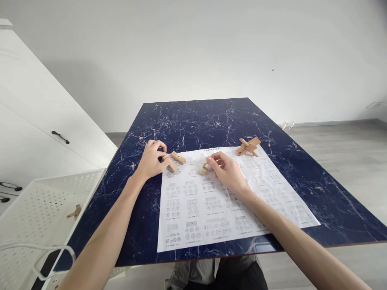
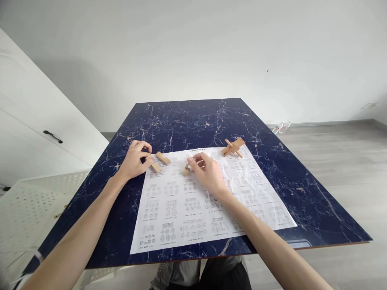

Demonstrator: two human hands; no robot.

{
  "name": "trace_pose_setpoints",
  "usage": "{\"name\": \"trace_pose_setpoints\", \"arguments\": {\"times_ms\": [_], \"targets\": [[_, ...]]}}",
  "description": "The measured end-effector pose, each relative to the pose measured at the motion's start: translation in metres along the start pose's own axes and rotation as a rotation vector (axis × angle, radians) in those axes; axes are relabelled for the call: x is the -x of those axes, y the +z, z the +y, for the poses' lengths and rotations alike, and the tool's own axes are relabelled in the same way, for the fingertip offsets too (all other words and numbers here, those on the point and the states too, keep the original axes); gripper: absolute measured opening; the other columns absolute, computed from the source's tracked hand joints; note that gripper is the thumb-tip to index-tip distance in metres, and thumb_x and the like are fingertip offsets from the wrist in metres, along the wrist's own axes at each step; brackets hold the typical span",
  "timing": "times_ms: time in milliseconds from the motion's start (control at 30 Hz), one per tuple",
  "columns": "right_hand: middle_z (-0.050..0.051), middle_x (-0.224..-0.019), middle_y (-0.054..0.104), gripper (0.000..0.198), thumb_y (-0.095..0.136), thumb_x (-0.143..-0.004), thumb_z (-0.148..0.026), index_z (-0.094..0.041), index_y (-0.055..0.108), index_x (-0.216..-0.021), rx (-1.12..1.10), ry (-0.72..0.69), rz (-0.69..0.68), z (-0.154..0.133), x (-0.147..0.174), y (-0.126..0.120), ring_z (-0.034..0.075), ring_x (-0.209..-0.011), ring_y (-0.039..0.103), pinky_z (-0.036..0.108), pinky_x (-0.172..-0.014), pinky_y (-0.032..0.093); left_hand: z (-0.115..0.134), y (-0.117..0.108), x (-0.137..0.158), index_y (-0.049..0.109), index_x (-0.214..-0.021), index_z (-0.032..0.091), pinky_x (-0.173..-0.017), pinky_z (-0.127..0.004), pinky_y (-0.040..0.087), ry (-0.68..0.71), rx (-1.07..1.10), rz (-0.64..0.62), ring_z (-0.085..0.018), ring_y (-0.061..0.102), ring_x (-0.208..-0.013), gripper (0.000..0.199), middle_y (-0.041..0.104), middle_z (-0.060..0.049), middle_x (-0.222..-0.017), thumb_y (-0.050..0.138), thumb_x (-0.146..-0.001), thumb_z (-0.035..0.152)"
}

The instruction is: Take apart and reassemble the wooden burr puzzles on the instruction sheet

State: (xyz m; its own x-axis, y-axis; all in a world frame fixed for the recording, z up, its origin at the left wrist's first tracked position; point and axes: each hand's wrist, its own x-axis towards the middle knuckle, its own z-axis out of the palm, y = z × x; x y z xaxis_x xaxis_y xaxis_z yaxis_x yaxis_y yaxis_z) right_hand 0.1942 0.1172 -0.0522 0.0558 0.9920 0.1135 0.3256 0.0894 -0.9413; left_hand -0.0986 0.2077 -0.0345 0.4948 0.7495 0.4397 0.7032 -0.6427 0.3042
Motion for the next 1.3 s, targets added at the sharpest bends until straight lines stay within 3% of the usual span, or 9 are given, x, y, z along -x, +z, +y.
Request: {"name": "trace_pose_setpoints", "arguments": {"times_ms": [267,533,700,833,933,1033,1100,1200,1300], "targets": [[0.004,-0.078,0.074,0.038,0.058,-0.102,-0.061,-0.024,0.066,-0.097,0.050,0.010,-0.020,-0.001,0.000,0.000,0.023,-0.069,0.067,0.036,-0.066,0.050,-0.006,0.006,0.002,0.064,-0.057,0.023,-0.103,-0.059,0.048,-0.026,-0.127,0.018,-0.034,0.050,-0.107,0.031,0.065,-0.011,-0.101,0.065,-0.086,0.034],[0.008,-0.090,0.081,0.036,0.060,-0.102,-0.057,-0.022,0.069,-0.105,0.085,0.063,-0.028,-0.003,-0.002,0.001,0.025,-0.077,0.074,0.037,-0.070,0.053,-0.003,0.008,0.005,0.051,-0.057,0.022,-0.101,-0.059,0.050,-0.072,-0.237,0.057,-0.036,0.051,-0.115,0.042,0.066,-0.012,-0.107,0.067,-0.092,0.041],[0.010,-0.103,0.084,0.035,0.062,-0.102,-0.049,-0.021,0.070,-0.120,0.122,0.050,-0.022,-0.001,-0.003,0.002,0.025,-0.079,0.077,0.038,-0.075,0.056,0.002,0.008,0.003,0.061,-0.085,0.023,-0.106,-0.059,0.047,-0.098,-0.206,0.084,-0.037,0.052,-0.119,0.023,0.065,-0.013,-0.113,0.069,-0.093,0.043],[0.010,-0.126,0.081,0.033,0.059,-0.103,-0.040,-0.025,0.066,-0.131,0.102,0.009,-0.080,0.000,-0.002,0.001,0.024,-0.083,0.079,0.039,-0.076,0.059,0.020,0.008,-0.001,0.062,-0.107,0.022,-0.112,-0.056,0.045,-0.015,-0.096,0.124,-0.034,0.053,-0.125,0.015,0.066,-0.012,-0.123,0.063,-0.099,0.035],[0.008,-0.135,0.078,0.031,0.057,-0.103,-0.035,-0.027,0.064,-0.132,0.087,-0.028,-0.107,0.001,-0.001,0.001,0.023,-0.087,0.078,0.041,-0.080,0.060,0.041,0.010,-0.002,0.062,-0.119,0.024,-0.116,-0.056,0.044,0.080,-0.006,0.030,-0.034,0.053,-0.132,0.023,0.067,-0.011,-0.134,0.065,-0.100,0.037],[0.007,-0.135,0.078,0.028,0.057,-0.102,-0.033,-0.027,0.063,-0.129,0.086,-0.029,-0.110,0.001,-0.002,0.001,0.023,-0.088,0.077,0.042,-0.082,0.059,0.058,0.016,-0.001,0.057,-0.143,0.027,-0.120,-0.058,0.041,0.152,0.046,-0.118,-0.037,0.048,-0.146,0.052,0.061,-0.012,-0.153,0.072,-0.098,0.048],[0.007,-0.133,0.079,0.027,0.057,-0.102,-0.032,-0.027,0.063,-0.127,0.093,-0.023,-0.109,0.002,-0.003,0.001,0.022,-0.086,0.077,0.042,-0.083,0.059,0.063,0.021,-0.001,0.052,-0.154,0.032,-0.123,-0.060,0.038,0.189,0.047,-0.191,-0.037,0.044,-0.152,0.061,0.058,-0.010,-0.160,0.071,-0.100,0.052],[0.006,-0.130,0.080,0.025,0.057,-0.101,-0.032,-0.026,0.063,-0.125,0.111,-0.019,-0.105,0.002,-0.003,0.001,0.021,-0.083,0.076,0.040,-0.082,0.058,0.063,0.027,-0.002,0.055,-0.155,0.035,-0.124,-0.061,0.036,0.224,0.027,-0.236,-0.036,0.043,-0.155,0.052,0.062,-0.006,-0.158,0.064,-0.106,0.050],[0.006,-0.129,0.081,0.025,0.056,-0.101,-0.031,-0.026,0.063,-0.124,0.119,-0.027,-0.102,0.002,-0.003,0.002,0.021,-0.083,0.076,0.039,-0.078,0.057,0.060,0.032,-0.006,0.066,-0.144,0.031,-0.119,-0.059,0.041,0.217,0.006,-0.194,-0.035,0.052,-0.146,0.042,0.069,-0.006,-0.149,0.065,-0.106,0.049]]}}
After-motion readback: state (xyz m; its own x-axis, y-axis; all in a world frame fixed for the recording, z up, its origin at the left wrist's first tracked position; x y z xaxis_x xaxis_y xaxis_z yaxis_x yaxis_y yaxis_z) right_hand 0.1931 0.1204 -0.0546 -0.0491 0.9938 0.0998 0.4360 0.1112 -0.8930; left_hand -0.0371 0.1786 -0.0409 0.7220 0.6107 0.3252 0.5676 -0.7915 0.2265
